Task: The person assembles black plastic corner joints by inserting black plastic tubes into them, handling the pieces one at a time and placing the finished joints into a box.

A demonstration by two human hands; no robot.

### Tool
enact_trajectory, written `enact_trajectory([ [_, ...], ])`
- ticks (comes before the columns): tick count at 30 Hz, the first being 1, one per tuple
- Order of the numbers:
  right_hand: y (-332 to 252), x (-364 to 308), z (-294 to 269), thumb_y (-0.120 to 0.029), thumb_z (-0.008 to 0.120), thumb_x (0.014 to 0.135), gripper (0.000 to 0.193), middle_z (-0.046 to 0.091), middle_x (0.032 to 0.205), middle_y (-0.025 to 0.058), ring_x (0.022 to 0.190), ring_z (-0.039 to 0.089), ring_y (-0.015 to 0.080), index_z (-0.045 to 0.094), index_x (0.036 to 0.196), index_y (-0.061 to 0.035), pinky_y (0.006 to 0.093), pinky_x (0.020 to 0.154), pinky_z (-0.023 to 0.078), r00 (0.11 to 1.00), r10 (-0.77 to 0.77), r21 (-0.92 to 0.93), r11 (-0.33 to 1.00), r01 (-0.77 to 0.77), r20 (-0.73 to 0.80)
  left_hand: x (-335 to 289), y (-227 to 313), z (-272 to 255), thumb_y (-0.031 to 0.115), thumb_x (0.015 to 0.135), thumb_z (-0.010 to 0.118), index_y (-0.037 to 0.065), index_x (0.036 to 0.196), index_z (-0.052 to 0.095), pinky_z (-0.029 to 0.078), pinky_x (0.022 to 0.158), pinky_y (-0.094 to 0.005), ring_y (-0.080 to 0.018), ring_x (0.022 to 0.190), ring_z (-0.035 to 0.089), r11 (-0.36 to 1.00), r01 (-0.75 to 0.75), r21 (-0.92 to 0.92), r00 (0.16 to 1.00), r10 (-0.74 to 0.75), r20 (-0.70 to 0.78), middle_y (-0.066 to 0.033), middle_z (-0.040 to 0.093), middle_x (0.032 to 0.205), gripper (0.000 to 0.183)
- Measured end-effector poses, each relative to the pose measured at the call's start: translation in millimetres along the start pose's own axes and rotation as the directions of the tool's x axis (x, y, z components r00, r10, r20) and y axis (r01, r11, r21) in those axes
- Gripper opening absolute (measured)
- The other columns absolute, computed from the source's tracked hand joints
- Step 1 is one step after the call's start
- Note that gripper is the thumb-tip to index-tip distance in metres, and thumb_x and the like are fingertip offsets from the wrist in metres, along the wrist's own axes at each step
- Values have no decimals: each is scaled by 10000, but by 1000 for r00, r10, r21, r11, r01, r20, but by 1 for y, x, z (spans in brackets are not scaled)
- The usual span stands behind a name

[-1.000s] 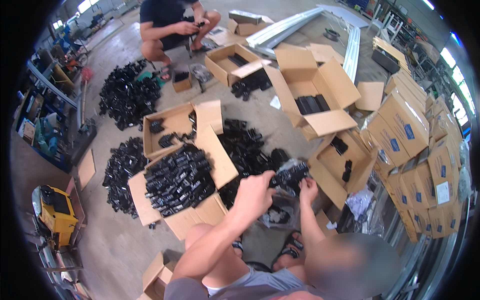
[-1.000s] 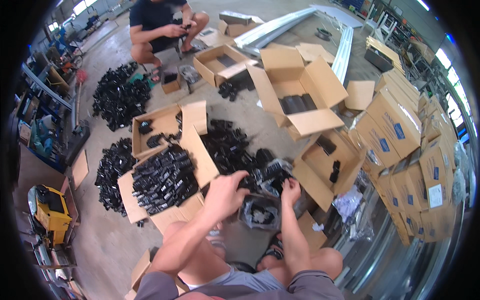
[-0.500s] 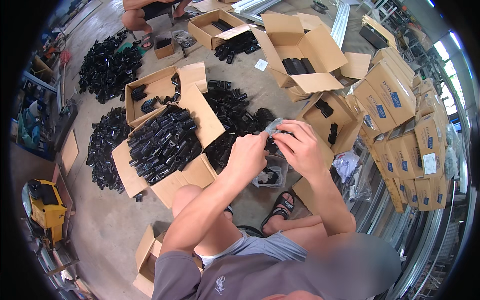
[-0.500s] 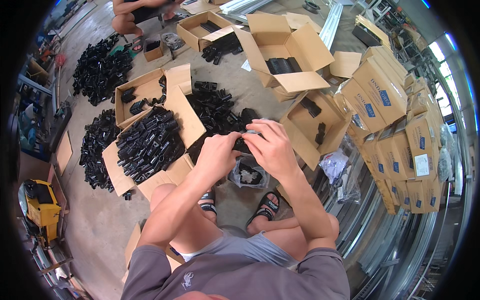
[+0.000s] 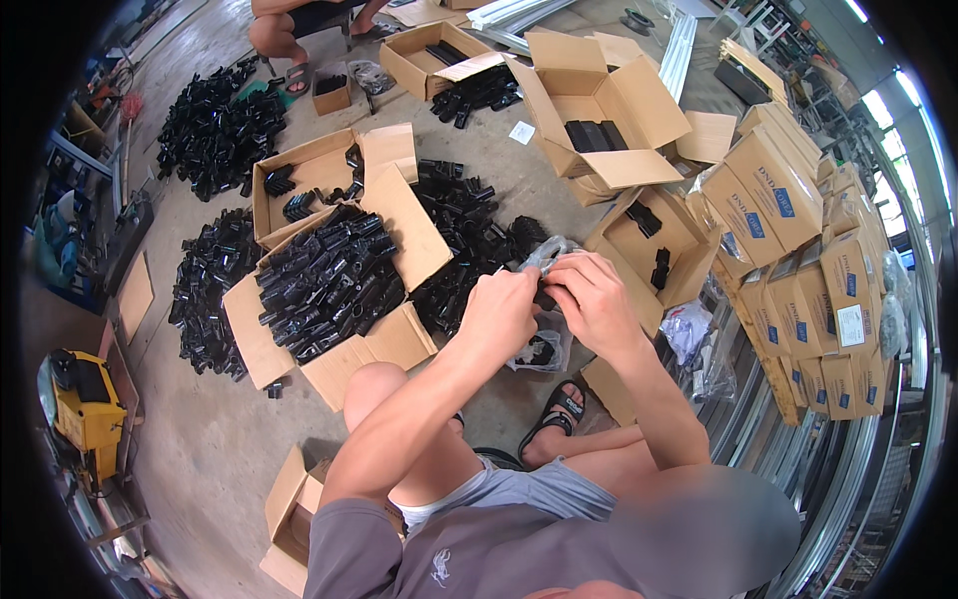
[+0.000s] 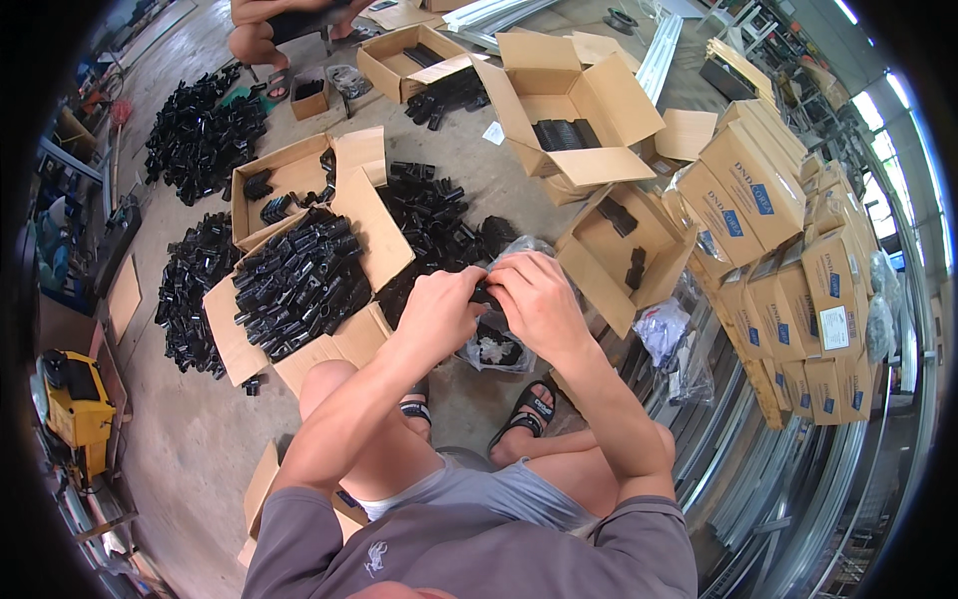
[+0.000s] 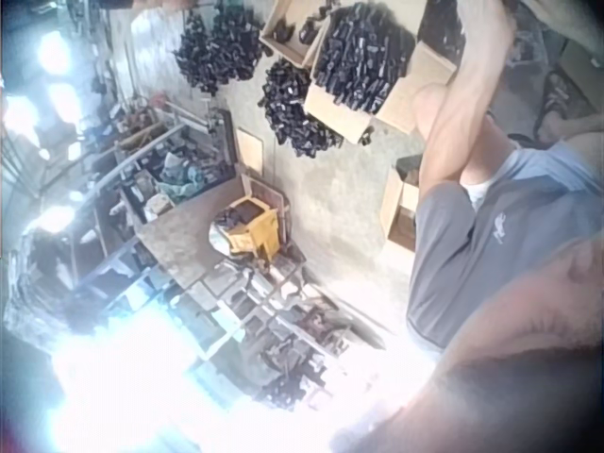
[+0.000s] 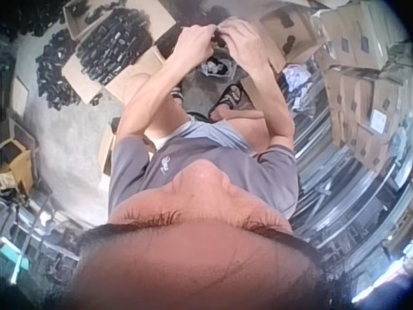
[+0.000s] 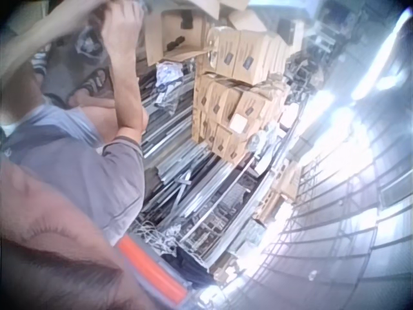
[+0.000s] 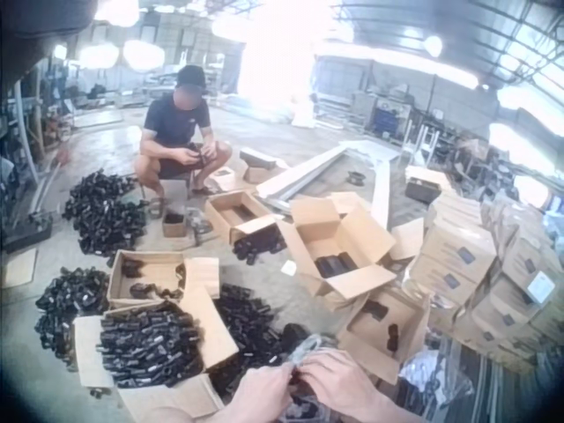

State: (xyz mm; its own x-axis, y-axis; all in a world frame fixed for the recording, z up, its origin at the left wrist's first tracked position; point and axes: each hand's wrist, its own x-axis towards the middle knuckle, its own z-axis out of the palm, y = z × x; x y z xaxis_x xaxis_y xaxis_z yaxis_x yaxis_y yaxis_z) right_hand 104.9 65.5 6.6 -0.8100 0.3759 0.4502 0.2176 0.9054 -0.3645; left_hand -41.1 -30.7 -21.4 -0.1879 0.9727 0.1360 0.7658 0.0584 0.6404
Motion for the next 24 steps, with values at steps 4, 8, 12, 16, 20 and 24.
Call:
enact_trajectory([
  [4, -1, 0, 1, -65, 705, 796, 99, 653, 983, 93, 976, 615, 298, 677, 882, -26, 401, 890, 479, 1000, 26, 13, 1000, -26, -2, -2, 1, -3, 31, 714, 733, -23, 990, 631, 528, 703, -473, -383, 801, 673, 1000, -10, -11, 1000, 9, -22, -216, 679, 803, 299],
  [8, -3, 0, -1, -83, 709, 814, 120, 662, 997, 93, 977, 622, 292, 686, 918, -26, 396, 879, 482, 997, -27, -47, 999, 24, -76, -2, 2, -7, 56, 732, 743, -11, 1025, 597, 524, 707, -480, -391, 812, 673, 1000, -2, 2, 1000, 2, 8, -214, 678, 799, 335],
  [12, 9, -16, -1, -85, 680, 877, 101, 679, 943, 120, 884, 651, 273, 690, 951, -16, 362, 789, 507, 813, 320, 96, 944, -315, -487, -2, 12, -21, 76, 761, 748, 54, 1111, 523, 518, 697, -460, -394, 816, 675, 981, 96, -171, 993, -105, -48, -196, 703, 842, 418],
  [16, 70, -70, 68, -150, 586, 954, 169, 676, 801, 144, 739, 658, 283, 663, 899, -9, 367, 697, 510, 334, 809, 517, 571, -637, -483, 2, 12, -35, 90, 782, 765, 98, 1175, 474, 515, 692, -370, -289, 760, 689, 880, 216, -423, 968, -251, -28, -170, 726, 913, 489],
  [20, 111, -166, 181, -274, 593, 913, 266, 701, 1025, 216, 974, 668, 404, 721, 951, -44, 467, 833, 522, 521, 841, -19, 529, -849, 145, 8, -9, -22, 81, 893, 714, 41, 1133, 469, 539, 702, -264, -174, 803, 680, 532, 214, -819, 959, -276, 71, -144, 720, 966, 345],
  [24, 126, -218, 237, -262, 621, 850, 278, 692, 1092, 212, 1055, 651, 384, 748, 1048, -115, 460, 932, 512, 280, 889, -265, 386, -884, 363, 12, 3, -34, 73, 933, 664, 56, 1125, 493, 602, 818, -301, -223, 871, 703, 48, 318, -947, 916, -272, 294, -165, 688, 1023, 258],
])
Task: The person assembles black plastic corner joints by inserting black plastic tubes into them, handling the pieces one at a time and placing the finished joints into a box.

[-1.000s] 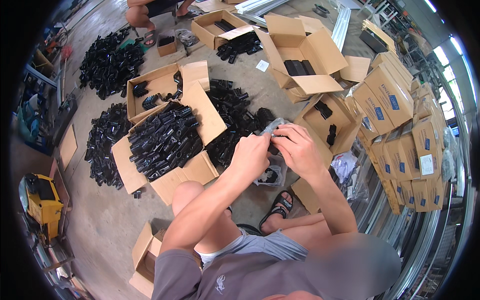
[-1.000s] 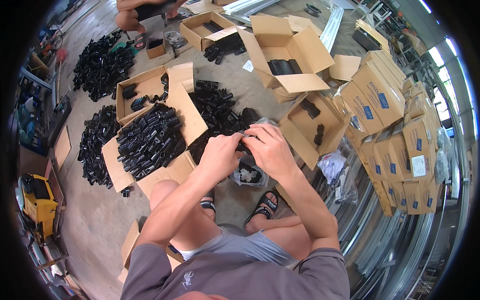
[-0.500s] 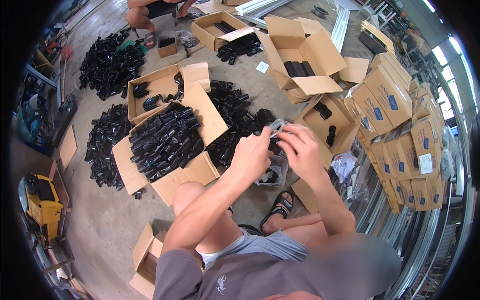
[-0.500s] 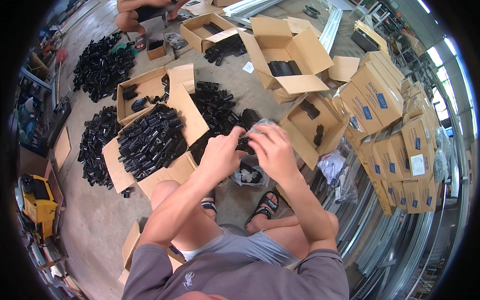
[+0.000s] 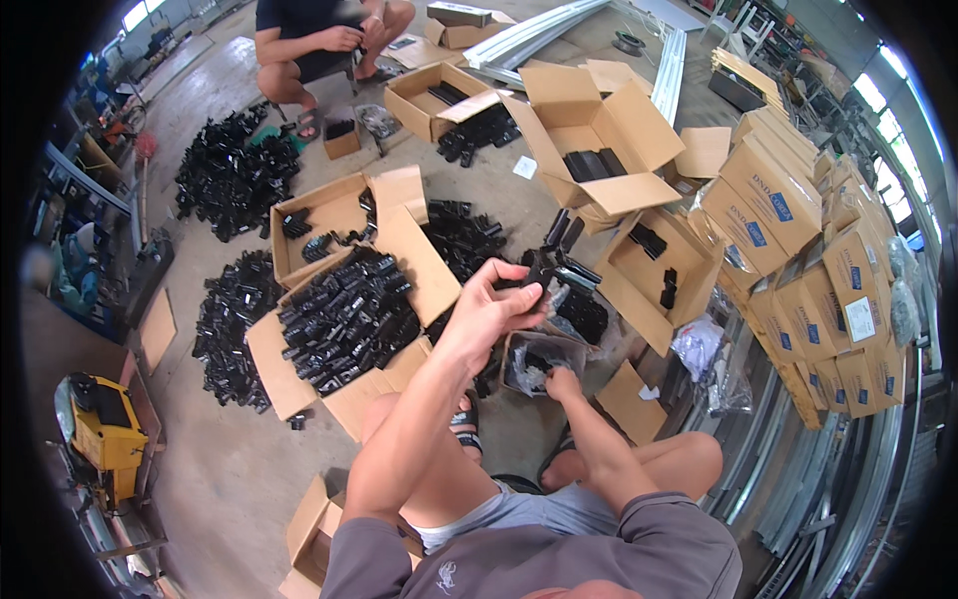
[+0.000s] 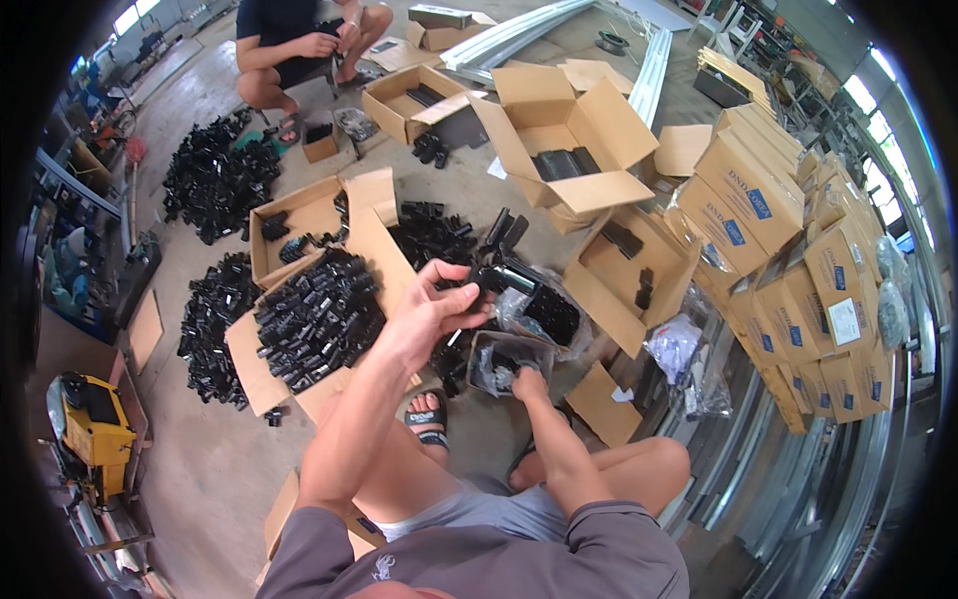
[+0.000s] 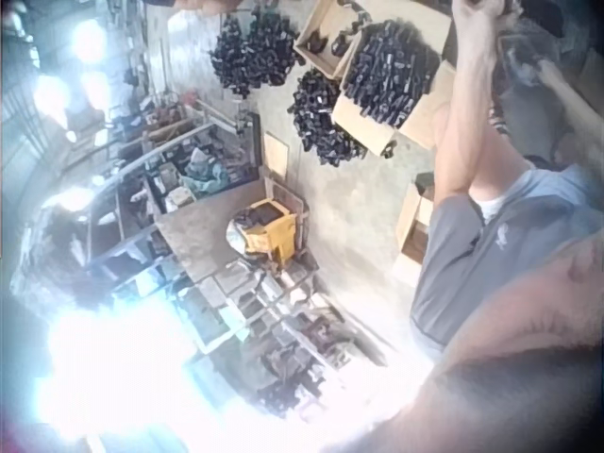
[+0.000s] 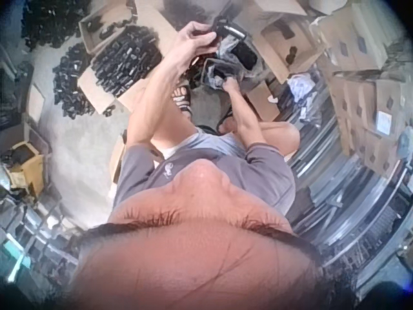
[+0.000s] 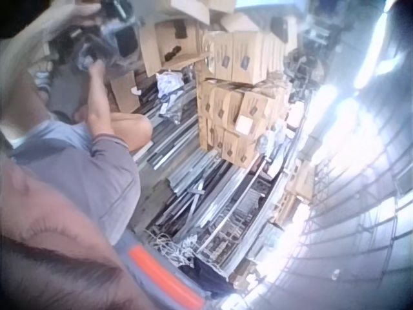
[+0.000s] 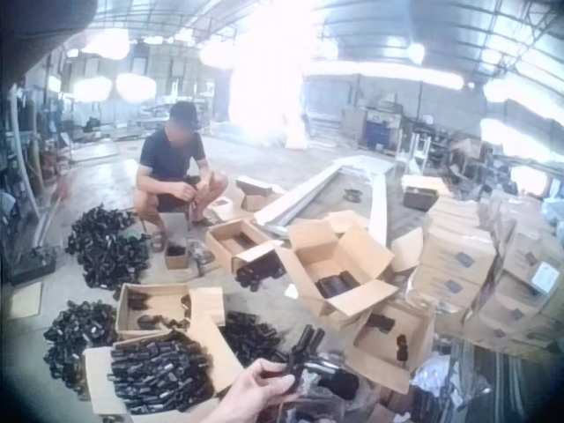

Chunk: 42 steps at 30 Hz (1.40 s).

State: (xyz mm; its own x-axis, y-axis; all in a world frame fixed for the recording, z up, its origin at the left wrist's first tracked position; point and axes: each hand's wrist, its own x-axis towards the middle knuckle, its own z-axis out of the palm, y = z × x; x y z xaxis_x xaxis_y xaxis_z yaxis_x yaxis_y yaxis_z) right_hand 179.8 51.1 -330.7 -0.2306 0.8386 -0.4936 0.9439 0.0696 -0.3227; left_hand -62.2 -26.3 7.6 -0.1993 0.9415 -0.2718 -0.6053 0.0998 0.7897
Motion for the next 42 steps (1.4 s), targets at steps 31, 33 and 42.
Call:
enact_trajectory([
  [31, -21, -5, -11, -225, 673, 782, 332, 686, 1074, 222, 1041, 656, 381, 693, 1036, -14, 433, 898, 523, 999, -3, 117, 993, 7, -36, 7, -12, 16, 153, 1004, 555, 106, 1127, 532, 551, 975, -327, -239, 1086, 650, 880, -90, -466, 987, 143, 79, -160, 639, 1190, 133],
  [33, -23, -11, -26, -215, 683, 756, 279, 720, 899, 195, 903, 700, 341, 676, 948, -14, 434, 832, 533, 965, 5, 367, 926, 95, -264, 6, -8, 20, 144, 994, 573, 116, 1125, 540, 557, 954, -318, -233, 1068, 658, 882, -114, -458, 985, 160, 61, -154, 648, 1178, 138],
  [42, -150, -101, -195, -93, 591, 978, 215, 699, 1068, 97, 918, 675, 140, 636, 1159, 15, 265, 776, 551, 857, -184, 843, 170, 510, -481, 10, -15, 19, 165, 1008, 555, 120, 1141, 499, 552, 951, -340, -248, 1077, 660, 887, -151, -437, 986, 168, -1, -153, 644, 1193, 151],
])
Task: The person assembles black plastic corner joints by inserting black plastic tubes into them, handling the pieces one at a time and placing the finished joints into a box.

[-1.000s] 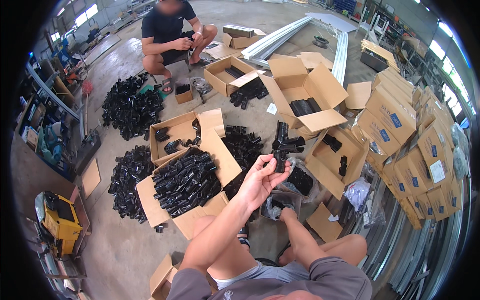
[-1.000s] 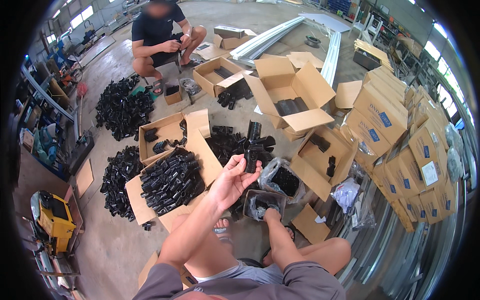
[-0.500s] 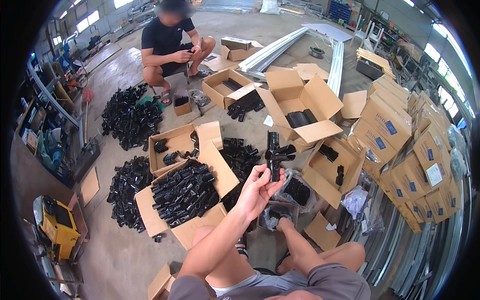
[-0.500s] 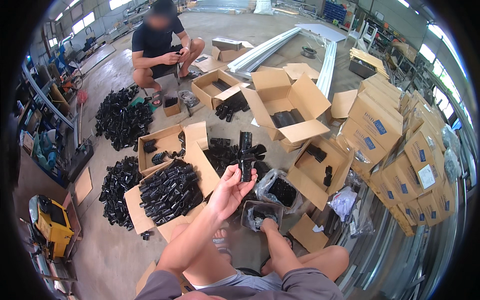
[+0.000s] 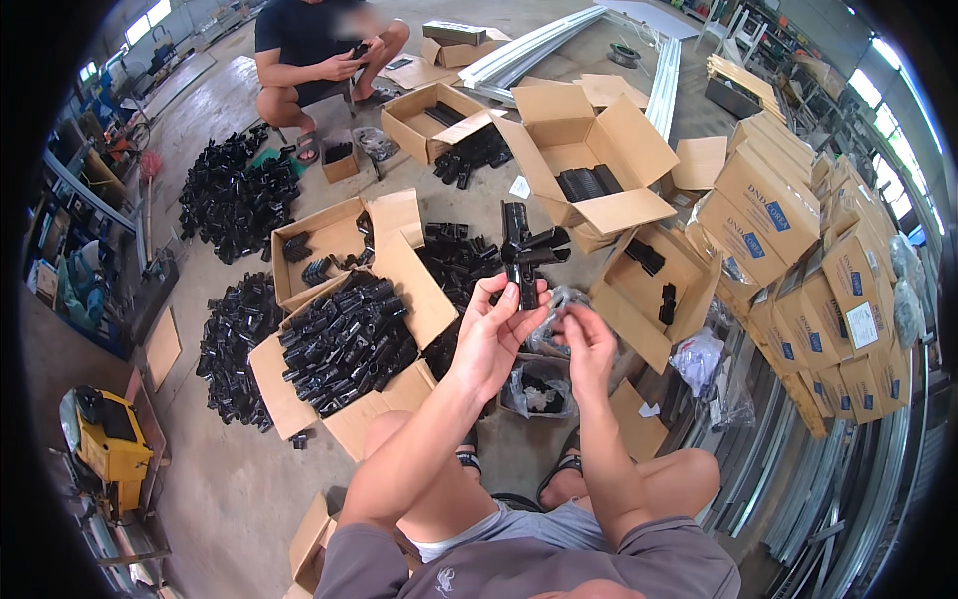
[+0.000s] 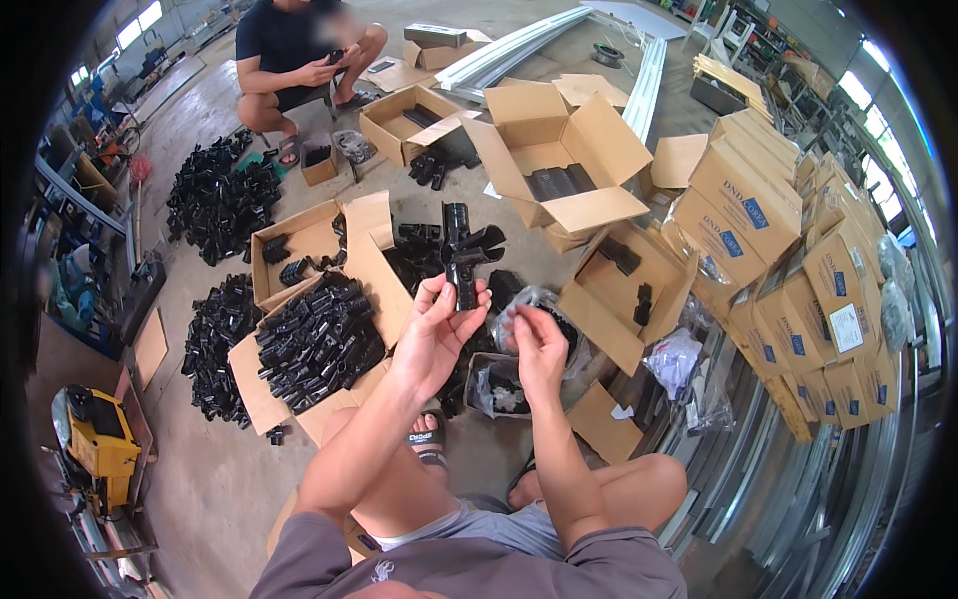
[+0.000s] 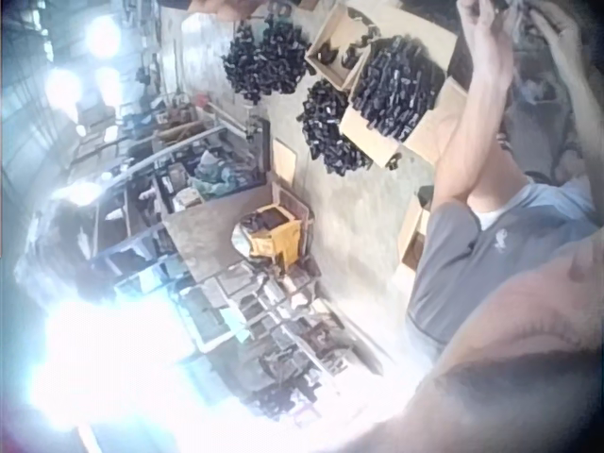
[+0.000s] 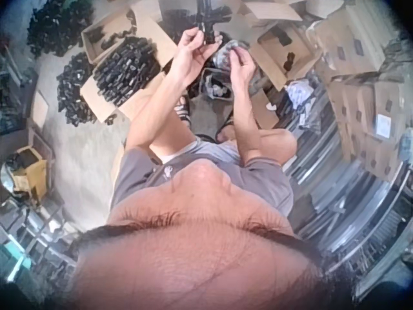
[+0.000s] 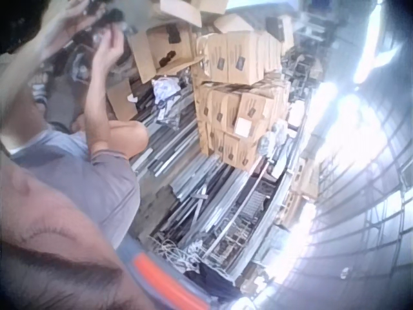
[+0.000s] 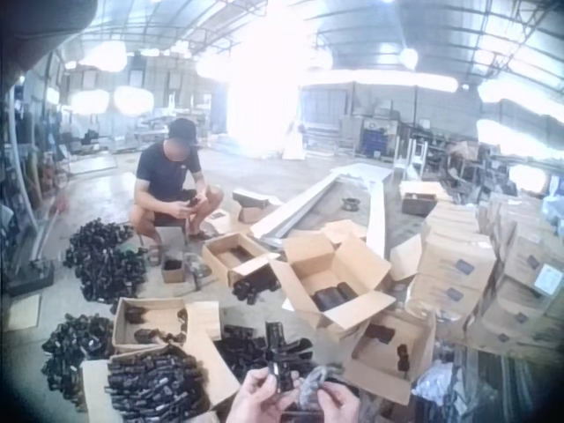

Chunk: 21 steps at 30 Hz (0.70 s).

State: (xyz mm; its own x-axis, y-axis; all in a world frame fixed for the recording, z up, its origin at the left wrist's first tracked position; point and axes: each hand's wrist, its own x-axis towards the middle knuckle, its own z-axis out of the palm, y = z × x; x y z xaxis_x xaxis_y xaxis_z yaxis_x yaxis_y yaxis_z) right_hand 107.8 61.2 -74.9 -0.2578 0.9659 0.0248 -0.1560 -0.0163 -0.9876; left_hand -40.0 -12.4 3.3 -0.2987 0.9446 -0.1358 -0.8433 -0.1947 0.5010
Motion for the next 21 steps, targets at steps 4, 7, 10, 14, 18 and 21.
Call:
enact_trajectory([
  [4, -65, -7, 39, -89, 620, 965, 195, 701, 1074, 87, 939, 670, 138, 643, 1134, 6, 250, 809, 531, 977, -211, 105, 972, 212, -21, -1, -3, 1, 170, 1004, 567, 124, 1154, 481, 554, 948, -341, -245, 1079, 661, 998, -19, 57, 999, 21, -27, -152, 643, 1194, 179],
  [7, -66, -1, 47, -69, 643, 947, 179, 702, 1059, 88, 914, 659, 129, 654, 1105, 14, 243, 808, 516, 957, -289, 35, 957, 288, 8, -2, -7, 0, 161, 1002, 570, 117, 1166, 467, 558, 938, -339, -223, 1068, 662, 994, -38, 102, 999, 39, -14, -136, 647, 1182, 199],
  [10, -59, 5, 53, -46, 679, 917, 150, 694, 1029, 89, 866, 636, 111, 683, 1043, 34, 244, 781, 505, 969, -246, 21, 969, 246, 8, -3, -14, 0, 144, 1000, 574, 110, 1186, 450, 564, 924, -334, -193, 1047, 661, 983, -93, 159, 995, 99, -29, -110, 652, 1154, 226],
  [14, -48, 7, 58, -51, 717, 890, 156, 682, 1020, 79, 863, 631, 102, 711, 1018, 37, 237, 767, 506, 976, -212, 108, 971, 215, -39, -7, -17, 4, 119, 989, 591, 103, 1195, 443, 572, 899, -326, -154, 1018, 652, 972, -137, 189, 988, 148, -49, -83, 654, 1119, 255],
  [18, -52, -2, 62, -48, 724, 883, 167, 682, 1030, 84, 877, 633, 106, 721, 1028, 34, 241, 776, 503, 975, -213, 125, 968, 220, -66, -9, -19, 1, 110, 984, 600, 99, 1191, 441, 567, 898, -328, -146, 1014, 648, 964, -159, 211, 984, 172, -45, -88, 656, 1127, 262],
  [21, -48, 0, 61, -38, 719, 884, 160, 687, 1037, 88, 897, 634, 114, 725, 1027, 32, 248, 794, 499, 932, -359, -41, 933, 357, -59, -9, -19, 0, 104, 982, 603, 95, 1189, 438, 559, 899, -330, -147, 1013, 647, 955, -179, 235, 980, 195, -46, -95, 661, 1128, 265],
])
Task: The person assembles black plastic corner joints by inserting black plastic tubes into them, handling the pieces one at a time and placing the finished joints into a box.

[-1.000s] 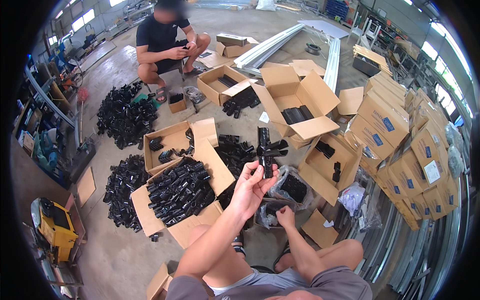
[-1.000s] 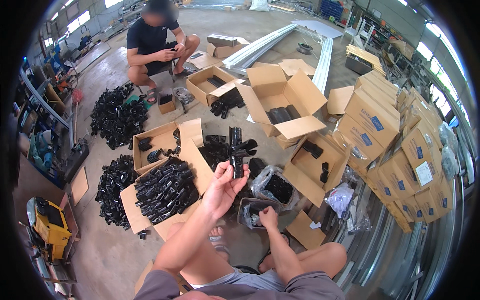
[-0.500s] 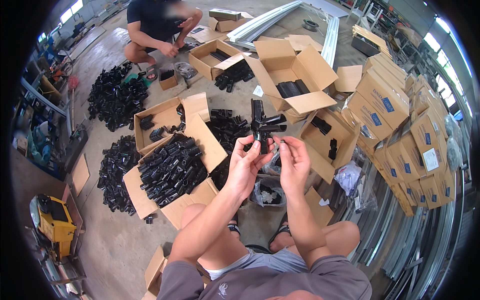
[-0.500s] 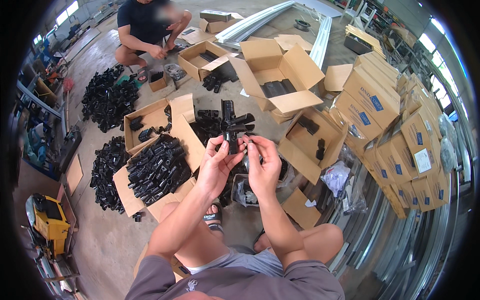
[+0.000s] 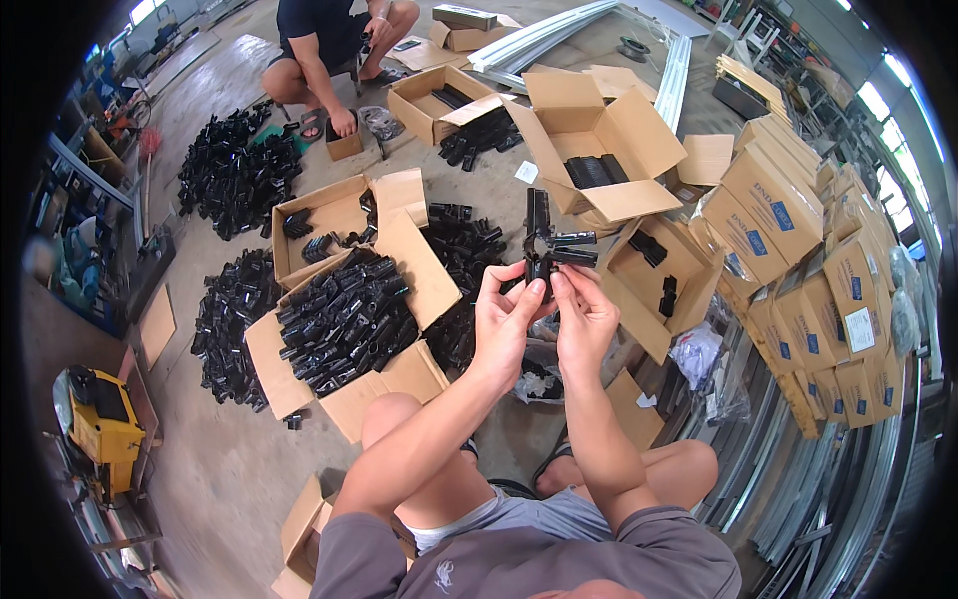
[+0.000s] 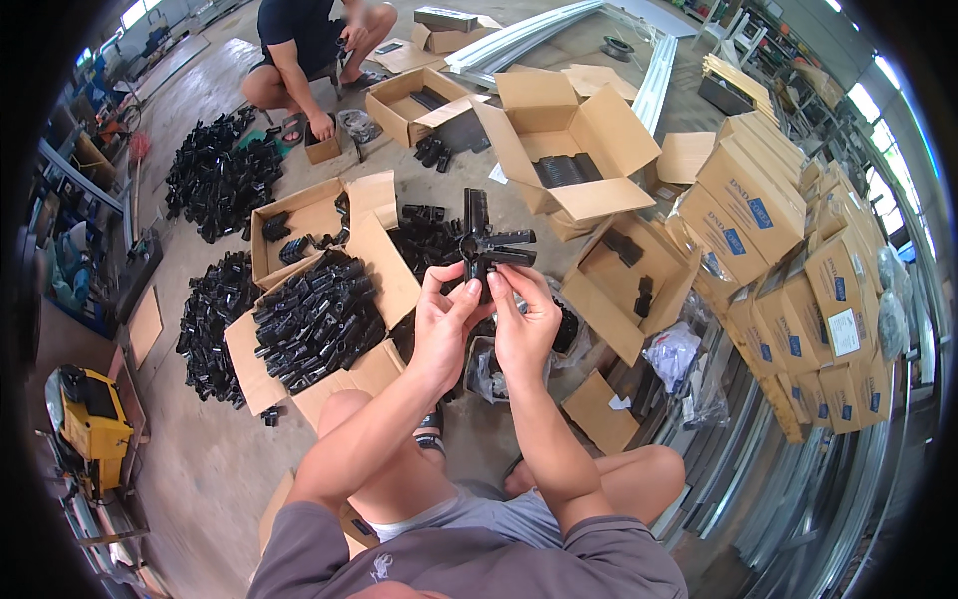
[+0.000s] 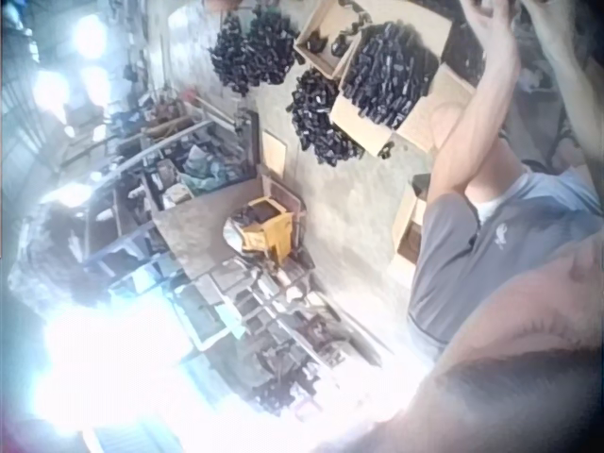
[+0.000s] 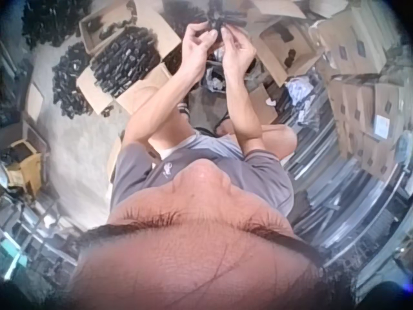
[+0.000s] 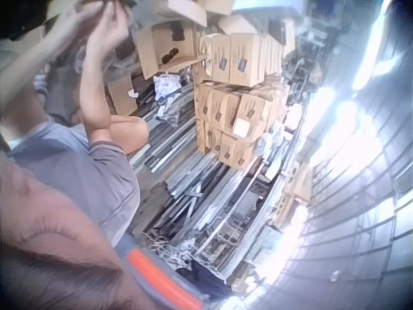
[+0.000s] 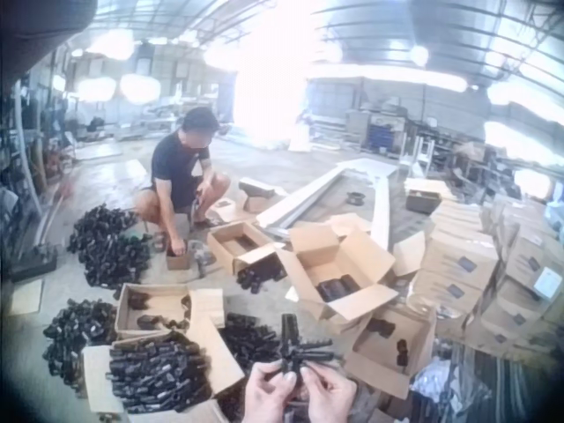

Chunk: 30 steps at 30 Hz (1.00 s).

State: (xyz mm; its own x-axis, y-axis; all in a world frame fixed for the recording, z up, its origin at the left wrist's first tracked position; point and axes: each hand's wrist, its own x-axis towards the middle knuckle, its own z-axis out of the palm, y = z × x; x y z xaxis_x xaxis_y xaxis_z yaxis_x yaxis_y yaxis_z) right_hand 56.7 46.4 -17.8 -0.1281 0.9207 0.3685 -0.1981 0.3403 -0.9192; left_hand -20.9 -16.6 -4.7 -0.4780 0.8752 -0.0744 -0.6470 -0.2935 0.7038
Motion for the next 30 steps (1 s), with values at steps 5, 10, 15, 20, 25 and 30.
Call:
enact_trajectory([
  [5, -4, -3, -1, -32, 714, 887, 155, 691, 1035, 89, 917, 636, 119, 727, 1028, 29, 252, 809, 496, 1000, 23, -18, 1000, -23, -3, 0, -3, 0, 92, 981, 604, 88, 1193, 432, 551, 900, -336, -152, 1018, 646, 999, -37, 19, 999, 36, 11, -105, 666, 1129, 273],
  [10, -7, -3, -2, -30, 719, 884, 151, 689, 1034, 81, 897, 635, 107, 727, 1024, 26, 244, 802, 494, 997, 74, 21, 997, -73, -11, -2, -2, 3, 72, 984, 589, 74, 1200, 420, 549, 918, -348, -164, 1044, 642, 998, -60, 33, 998, 59, 33, -127, 659, 1146, 274],
  [15, -5, -2, -3, -31, 728, 879, 131, 689, 1016, 73, 896, 638, 103, 716, 993, 33, 234, 810, 496, 997, 78, 12, 997, -78, -29, -2, -3, 4, 73, 972, 617, 40, 1195, 419, 534, 943, -348, -170, 1056, 638, 999, -52, 13, 998, 52, 31, -144, 664, 1160, 300],
  [20, -10, -5, 1, -32, 725, 884, 154, 682, 1006, 66, 913, 639, 108, 699, 1013, 47, 238, 820, 495, 966, 255, 232, 943, -238, -48, -4, -3, 6, 49, 974, 601, 36, 1194, 420, 538, 926, -340, -171, 1049, 641, 999, -46, 4, 999, 46, 22, -147, 666, 1156, 285],
  [25, -5, -9, -2, -15, 714, 885, 144, 691, 983, 60, 918, 639, 111, 697, 1019, 35, 237, 822, 493, 994, 69, 115, 992, -59, -88, -4, -7, 5, 36, 972, 597, 33, 1184, 428, 541, 908, -322, -160, 1020, 643, 999, -42, 30, 999, 42, -1, -156, 667, 1152, 271],
  [30, -10, -5, -5, -12, 706, 891, 127, 693, 988, 67, 907, 640, 115, 689, 1009, 31, 235, 818, 493, 971, 240, 246, 941, -230, -10, -2, -9, 4, 43, 982, 575, 67, 1187, 426, 542, 909, -335, -160, 1056, 635, 994, -61, 90, 998, 58, 37, -132, 656, 1171, 254],
])
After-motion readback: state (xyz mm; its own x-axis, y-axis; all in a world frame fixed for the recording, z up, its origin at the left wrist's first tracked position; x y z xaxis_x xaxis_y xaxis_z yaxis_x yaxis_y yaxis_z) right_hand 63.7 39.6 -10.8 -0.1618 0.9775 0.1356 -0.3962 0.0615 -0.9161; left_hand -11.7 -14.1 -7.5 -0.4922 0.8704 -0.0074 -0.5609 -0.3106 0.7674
